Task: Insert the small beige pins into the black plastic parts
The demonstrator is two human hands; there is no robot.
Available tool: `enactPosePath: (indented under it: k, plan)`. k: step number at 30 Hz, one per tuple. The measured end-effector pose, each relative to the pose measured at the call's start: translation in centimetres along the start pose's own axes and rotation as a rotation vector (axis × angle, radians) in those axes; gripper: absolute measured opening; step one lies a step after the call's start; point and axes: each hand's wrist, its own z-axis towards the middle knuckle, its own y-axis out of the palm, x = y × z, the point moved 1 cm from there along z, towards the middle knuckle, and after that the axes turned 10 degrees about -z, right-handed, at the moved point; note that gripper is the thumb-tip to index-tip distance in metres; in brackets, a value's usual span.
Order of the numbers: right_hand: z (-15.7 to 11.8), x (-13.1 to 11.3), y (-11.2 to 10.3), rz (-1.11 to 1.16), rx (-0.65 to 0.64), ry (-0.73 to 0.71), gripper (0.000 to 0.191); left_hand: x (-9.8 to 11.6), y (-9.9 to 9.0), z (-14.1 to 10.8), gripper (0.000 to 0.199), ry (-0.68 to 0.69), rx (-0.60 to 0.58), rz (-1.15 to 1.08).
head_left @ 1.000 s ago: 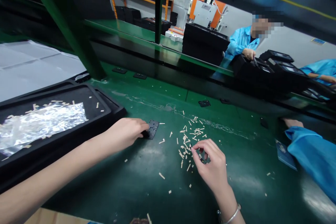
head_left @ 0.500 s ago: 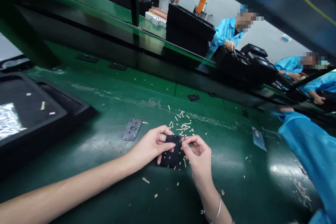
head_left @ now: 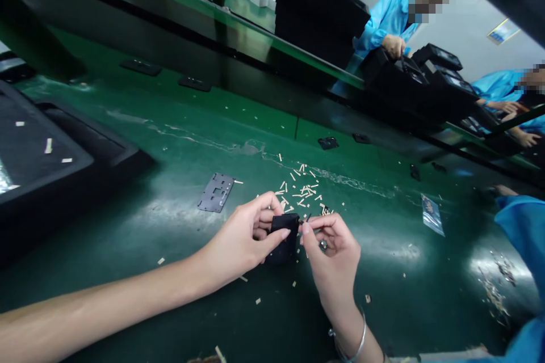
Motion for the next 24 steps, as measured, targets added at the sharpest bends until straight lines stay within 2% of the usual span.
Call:
enactPosePath:
  k: [8,16,24]
  plan:
    - [-0.1,-0.32,-0.12,-0.02,-0.049,0.003,0.008,0.31,0.09,-0.31,0.018,0.026,-0.022,0.055]
    - [0.34,0.39,-0.28,0.122,-0.14,0.092,0.006,0.38,0.06,-0.32,0.018,0.02,-0.035,0.052]
    - [0.59,0.35,-0.34,0.211,-0.161,0.125,0.007,0.56,0.03,-0.44,0.016,0.054,-0.063,0.084]
